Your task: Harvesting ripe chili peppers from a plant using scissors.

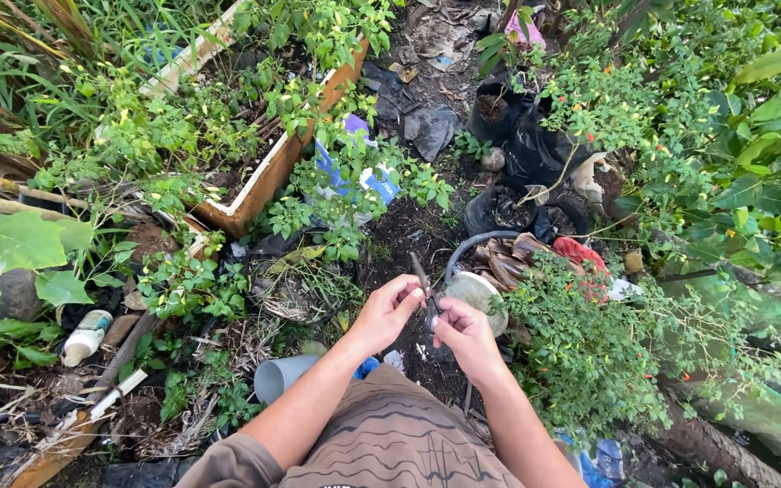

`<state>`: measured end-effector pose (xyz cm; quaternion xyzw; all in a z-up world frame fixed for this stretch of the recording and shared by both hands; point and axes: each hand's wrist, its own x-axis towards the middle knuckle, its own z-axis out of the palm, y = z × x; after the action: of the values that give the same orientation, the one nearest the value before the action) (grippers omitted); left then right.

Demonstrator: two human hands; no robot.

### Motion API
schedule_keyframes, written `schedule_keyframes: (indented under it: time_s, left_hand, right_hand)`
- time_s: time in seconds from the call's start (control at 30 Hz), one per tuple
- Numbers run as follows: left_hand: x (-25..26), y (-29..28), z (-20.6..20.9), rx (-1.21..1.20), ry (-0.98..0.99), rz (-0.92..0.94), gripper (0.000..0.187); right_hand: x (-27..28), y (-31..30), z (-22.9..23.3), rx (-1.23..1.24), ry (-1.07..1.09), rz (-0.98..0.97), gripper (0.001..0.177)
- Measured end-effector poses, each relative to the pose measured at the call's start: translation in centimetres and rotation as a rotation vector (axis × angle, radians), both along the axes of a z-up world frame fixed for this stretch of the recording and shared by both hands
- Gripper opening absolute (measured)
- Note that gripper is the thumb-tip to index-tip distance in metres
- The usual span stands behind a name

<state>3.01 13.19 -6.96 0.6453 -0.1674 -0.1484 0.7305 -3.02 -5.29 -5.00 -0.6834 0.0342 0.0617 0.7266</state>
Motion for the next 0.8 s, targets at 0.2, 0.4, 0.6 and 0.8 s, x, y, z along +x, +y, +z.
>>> schedule_keyframes:
  time_s: [0.2, 0.4, 0.6, 0.8]
  left_hand:
    - [-0.4, -0.3, -0.2, -0.015, -0.097, -0.003, 0.024]
    - [-0.6, -0.7, 0.3, -0.019, -0.024, -0.039, 0.023]
    - [-0.8, -0.8, 0.6, -0.019, 0.012, -0.089, 0.028]
    - [-0.9, -0.7, 0.9, 0.032, -0.063, -0.088, 0.032]
  right_hand:
    - [-0.3, -0.1, -0.6, -0.193, 0.020, -0.019, 0.024]
    - [-0.8, -0.7, 0.1, -0.009, 0.005, -0.043, 0.021]
    - [-0.9, -0.8, 0.0, -0.199, 0.004, -0.047, 0.019]
    - [-1.4, -0.3, 1.2, -0.026, 0.016, -0.094, 0.018]
